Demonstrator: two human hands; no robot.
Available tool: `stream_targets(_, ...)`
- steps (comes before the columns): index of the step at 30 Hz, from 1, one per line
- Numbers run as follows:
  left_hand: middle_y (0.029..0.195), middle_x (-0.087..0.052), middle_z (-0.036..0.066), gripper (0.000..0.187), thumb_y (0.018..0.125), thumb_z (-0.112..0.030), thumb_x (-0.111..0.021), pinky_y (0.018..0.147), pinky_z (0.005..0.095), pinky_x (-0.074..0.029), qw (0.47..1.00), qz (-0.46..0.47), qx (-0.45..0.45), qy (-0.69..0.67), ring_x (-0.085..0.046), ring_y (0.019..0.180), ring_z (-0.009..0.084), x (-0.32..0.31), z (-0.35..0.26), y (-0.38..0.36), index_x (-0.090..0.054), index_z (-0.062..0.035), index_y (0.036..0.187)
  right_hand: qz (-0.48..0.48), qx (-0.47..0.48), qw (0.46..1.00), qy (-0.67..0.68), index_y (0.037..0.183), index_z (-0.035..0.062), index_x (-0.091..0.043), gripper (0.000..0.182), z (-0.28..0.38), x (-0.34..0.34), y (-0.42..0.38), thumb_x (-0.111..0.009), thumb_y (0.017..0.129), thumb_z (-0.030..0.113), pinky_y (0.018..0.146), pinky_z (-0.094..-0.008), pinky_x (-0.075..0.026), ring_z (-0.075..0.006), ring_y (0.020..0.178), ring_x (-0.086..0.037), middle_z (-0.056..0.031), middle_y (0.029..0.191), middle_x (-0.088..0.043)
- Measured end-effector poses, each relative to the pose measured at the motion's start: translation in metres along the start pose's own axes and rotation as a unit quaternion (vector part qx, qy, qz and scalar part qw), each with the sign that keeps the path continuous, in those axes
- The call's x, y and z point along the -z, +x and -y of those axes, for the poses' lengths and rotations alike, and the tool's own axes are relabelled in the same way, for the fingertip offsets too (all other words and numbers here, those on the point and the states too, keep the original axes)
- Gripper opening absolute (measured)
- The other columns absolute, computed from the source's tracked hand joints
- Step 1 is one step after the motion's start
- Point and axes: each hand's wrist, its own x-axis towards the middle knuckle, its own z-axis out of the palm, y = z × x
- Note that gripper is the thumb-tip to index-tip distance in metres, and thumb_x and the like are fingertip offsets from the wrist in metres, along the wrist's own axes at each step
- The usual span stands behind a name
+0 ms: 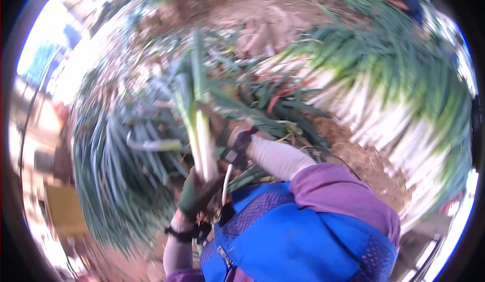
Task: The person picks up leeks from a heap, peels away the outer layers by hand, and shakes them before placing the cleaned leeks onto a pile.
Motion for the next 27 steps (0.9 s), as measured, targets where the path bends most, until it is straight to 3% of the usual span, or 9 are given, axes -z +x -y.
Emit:
stream_targets(9,0.091,-0.065,0.018,0.05,0.085,-0.013,-0.068,0.063,0.0371,-0.051,0.929,0.055,-0.257,0.261,-0.063,0.072,0.0239,-0.046,-0.062,0.045,-0.044,0.0056,0.125,0.009,0.293,0.894,-0.34,0.114,0.0075,-0.06,0.044,0.143,-0.142,-0.117,-0.062,0.089,0.044,0.063,-0.0306,-0.054,-0.015,0.074,-0.064,-0.0054,0.091,-0.066)
stream_targets(10,0.091,-0.064,0.018,0.046,0.087,-0.013,-0.065,0.065,0.0372,-0.051,0.934,0.076,-0.248,0.247,-0.063,0.074,0.025,-0.053,-0.076,0.047,-0.045,0.0063,0.124,0.003,0.347,0.83,-0.437,0.115,0.0073,-0.059,0.042,0.174,-0.151,-0.134,-0.06,0.091,0.042,0.065,-0.0315,-0.055,-0.0148,0.076,-0.064,-0.0059,0.093,-0.066)
stream_targets(12,0.103,-0.063,0.021,0.042,0.091,-0.014,-0.061,0.08,0.0377,-0.05,0.879,0.123,-0.383,0.255,-0.064,0.096,0.0271,-0.05,-0.066,0.069,-0.048,0.0068,0.125,-0.051,0.559,0.289,-0.776,0.122,0.0073,-0.056,0.037,0.236,-0.168,-0.184,-0.058,0.094,0.032,0.072,-0.0309,-0.056,-0.0169,0.084,-0.065,-0.0082,0.097,-0.065)
stream_targets(13,0.105,-0.063,0.021,0.042,0.091,-0.014,-0.06,0.082,0.0377,-0.049,0.875,0.129,-0.383,0.267,-0.063,0.1,0.0264,-0.048,-0.065,0.072,-0.048,0.0065,0.125,-0.074,0.52,0.217,-0.823,0.125,0.0071,-0.054,0.038,0.256,-0.199,-0.223,-0.059,0.093,0.027,0.078,-0.0314,-0.055,-0.0191,0.089,-0.065,-0.0098,0.1,-0.065)
stream_targets(15,0.108,-0.062,0.021,0.04,0.093,-0.016,-0.059,0.084,0.0373,-0.048,0.884,0.148,-0.352,0.269,-0.062,0.103,0.0254,-0.042,-0.061,0.08,-0.05,0.0059,0.124,-0.126,0.386,0.623,-0.669,0.13,0.0047,-0.05,0.051,0.315,-0.243,-0.292,-0.07,0.085,0.017,0.093,-0.0342,-0.05,-0.0246,0.104,-0.062,-0.0145,0.112,-0.064)
stream_targets(17,0.107,-0.062,0.02,0.037,0.094,-0.018,-0.058,0.085,0.0366,-0.048,0.909,0.179,-0.283,0.249,-0.062,0.102,0.0251,-0.031,-0.05,0.088,-0.051,0.0055,0.122,-0.237,0.469,0.661,-0.536,0.1,0.0015,-0.064,0.03,0.334,-0.303,-0.361,-0.065,0.087,0.028,0.056,-0.0322,-0.053,-0.0232,0.068,-0.065,-0.0117,0.08,-0.067)
stream_targets(19,0.105,-0.062,0.019,0.035,0.095,-0.02,-0.057,0.083,0.0358,-0.048,0.909,0.22,-0.228,0.27,-0.062,0.098,0.024,-0.018,-0.033,0.104,-0.053,0.0051,0.119,-0.487,0.464,0.461,-0.579,0.1,0.0014,-0.066,0.034,0.333,-0.345,-0.431,-0.067,0.085,0.031,0.058,-0.0343,-0.054,-0.0229,0.069,-0.065,-0.0115,0.085,-0.067)
stream_targets(21,0.099,-0.063,0.017,0.033,0.096,-0.023,-0.054,0.078,0.0351,-0.048,0.902,0.249,-0.208,0.286,-0.061,0.087,0.0243,-0.008,-0.015,0.118,-0.055,0.0045,0.114,-0.391,0.443,0.228,-0.774,0.106,0.0018,-0.064,0.036,0.35,-0.354,-0.511,-0.067,0.085,0.031,0.072,-0.0353,-0.053,-0.0222,0.083,-0.065,-0.0103,0.094,-0.067)
stream_targets(27,0.092,-0.063,0.018,0.03,0.095,-0.022,-0.055,0.075,0.0342,-0.049,0.901,0.24,-0.203,0.298,-0.062,0.085,0.0264,-0.003,0.02,0.135,-0.058,0.0032,0.111,-0.826,0.225,0.034,-0.516,0.134,-0.0024,-0.042,0.085,0.378,-0.225,-0.745,-0.084,0.069,0.032,0.096,-0.0375,-0.047,-0.0269,0.11,-0.059,-0.0148,0.122,-0.061)
